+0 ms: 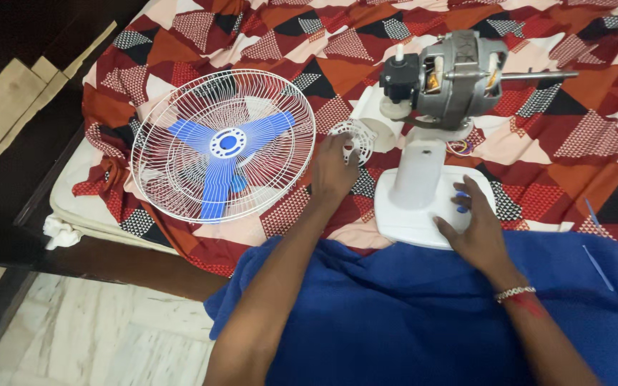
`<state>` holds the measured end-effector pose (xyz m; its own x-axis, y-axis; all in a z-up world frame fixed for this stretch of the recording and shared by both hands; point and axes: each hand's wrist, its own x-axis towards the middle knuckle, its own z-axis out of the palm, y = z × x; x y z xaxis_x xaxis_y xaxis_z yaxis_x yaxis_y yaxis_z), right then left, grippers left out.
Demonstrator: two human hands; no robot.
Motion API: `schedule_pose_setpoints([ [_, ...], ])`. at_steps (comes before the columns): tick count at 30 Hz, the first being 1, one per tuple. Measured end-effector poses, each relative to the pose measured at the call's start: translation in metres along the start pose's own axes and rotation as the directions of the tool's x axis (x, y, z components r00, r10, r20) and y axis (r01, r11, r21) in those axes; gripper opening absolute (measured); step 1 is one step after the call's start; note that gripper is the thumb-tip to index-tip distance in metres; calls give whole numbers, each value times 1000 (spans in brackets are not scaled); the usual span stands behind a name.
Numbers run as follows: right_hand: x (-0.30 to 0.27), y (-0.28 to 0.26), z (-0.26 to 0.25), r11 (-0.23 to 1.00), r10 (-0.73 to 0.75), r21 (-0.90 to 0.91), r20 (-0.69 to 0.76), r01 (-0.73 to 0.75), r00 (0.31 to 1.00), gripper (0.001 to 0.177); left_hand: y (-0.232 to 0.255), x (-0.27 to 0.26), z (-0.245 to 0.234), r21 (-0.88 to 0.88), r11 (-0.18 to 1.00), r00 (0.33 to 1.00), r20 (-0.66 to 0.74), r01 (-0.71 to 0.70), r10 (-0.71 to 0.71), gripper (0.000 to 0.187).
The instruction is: The person assembles a table fan by securing the rear cover with a screwdriver, attaching the motor housing, and tightening the top knob. The fan blade and front grill remain separate on the bed.
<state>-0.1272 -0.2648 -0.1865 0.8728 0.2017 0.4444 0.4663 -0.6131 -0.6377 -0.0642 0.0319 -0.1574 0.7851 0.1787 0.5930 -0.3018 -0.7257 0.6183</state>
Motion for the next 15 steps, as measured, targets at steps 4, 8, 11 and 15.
schedule_pose_setpoints([
  [4, -10, 8, 3, 996, -32, 81, -53, 36, 998, 102, -13, 34, 31, 120, 990, 997, 34, -73, 69, 46],
  [8, -13, 10, 3, 997, 3, 82, -53, 1, 999, 101, -37, 73, 78, 142, 960, 971, -12, 240, -240, 36],
  [11, -13, 9, 3, 994, -19, 102, -84, 28, 996, 96, -63, 95, 105, 149, 847, 847, 83, 510, -524, 39],
  [15, -15, 8, 4, 992, 8, 124, -104, 5, 995, 96, -81, 95, 122, -357, 647, 732, 208, 674, -649, 27],
])
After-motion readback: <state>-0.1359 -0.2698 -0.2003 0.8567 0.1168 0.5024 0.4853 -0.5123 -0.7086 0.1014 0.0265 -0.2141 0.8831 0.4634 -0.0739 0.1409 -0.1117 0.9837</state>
